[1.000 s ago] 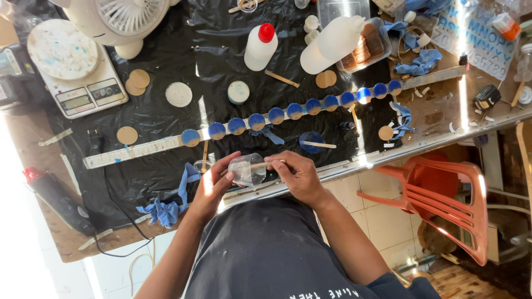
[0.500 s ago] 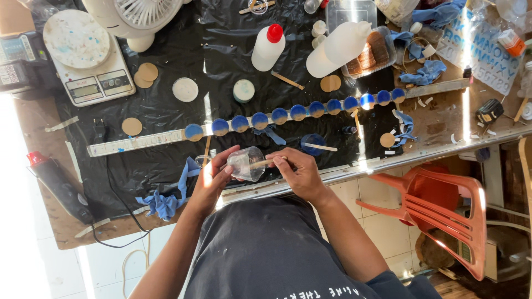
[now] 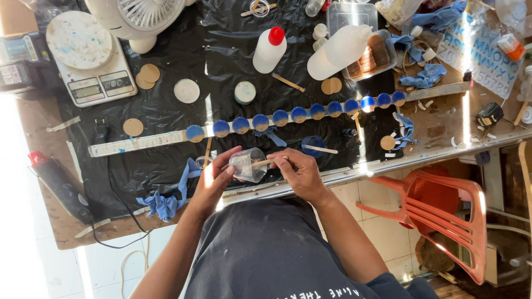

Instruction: The person applies blue paint to a series of small circular wooden discs attached to a long strip using a brush. They dip the brush into a container of blue paint and carefully coat each disc in sequence.

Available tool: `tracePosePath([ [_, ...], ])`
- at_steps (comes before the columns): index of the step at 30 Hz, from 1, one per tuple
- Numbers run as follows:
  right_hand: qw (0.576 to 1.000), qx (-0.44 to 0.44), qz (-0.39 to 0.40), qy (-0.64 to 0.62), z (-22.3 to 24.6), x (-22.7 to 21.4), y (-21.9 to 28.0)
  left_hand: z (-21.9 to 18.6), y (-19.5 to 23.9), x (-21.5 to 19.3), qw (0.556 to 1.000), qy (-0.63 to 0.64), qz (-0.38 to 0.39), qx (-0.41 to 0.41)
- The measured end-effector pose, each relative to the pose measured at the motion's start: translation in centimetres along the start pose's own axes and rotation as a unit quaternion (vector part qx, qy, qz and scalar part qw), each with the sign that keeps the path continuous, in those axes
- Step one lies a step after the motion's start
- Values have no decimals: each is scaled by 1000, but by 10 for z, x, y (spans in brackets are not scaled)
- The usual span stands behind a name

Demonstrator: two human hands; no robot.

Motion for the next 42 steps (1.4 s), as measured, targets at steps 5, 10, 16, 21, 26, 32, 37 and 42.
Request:
tracePosePath([
  [5, 999, -18, 9, 29, 1, 1, -4, 0, 0, -2, 1000, 3, -1, -4],
  [10, 1000, 0, -4, -13, -8, 0, -3, -2, 2, -3, 1000, 3, -6, -5],
  [16, 1000, 1, 10, 15, -7, 0, -7, -3, 1, -2, 1000, 10, -11, -7],
  [21, 1000, 1, 8, 8, -6, -3, -8, -1, -4, -1, 1000, -4, 5, 3],
  [26, 1000, 1, -1, 2, -10, -11, -3, -5, -4, 5, 1000, -1, 13, 4],
  [32, 1000, -4, -5, 20, 3, -17, -1, -12, -4, 16, 1000, 7, 19, 11],
  [37, 998, -35, -5, 53, 14, -28, -1, -10, -8, 25, 1000, 3, 20, 24],
  [42, 999, -13, 15, 27, 13, -40, 2, -6, -13, 39, 1000, 13, 15, 20],
])
Point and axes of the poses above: each hand's wrist, its own y-axis away from the middle knuckle, its own x-axis out of the palm, z = x × y, the point moved 6 cm from there along -y, towards the middle knuckle, and after that the axes turned 13 degrees about -y, right-handed, at the moved point
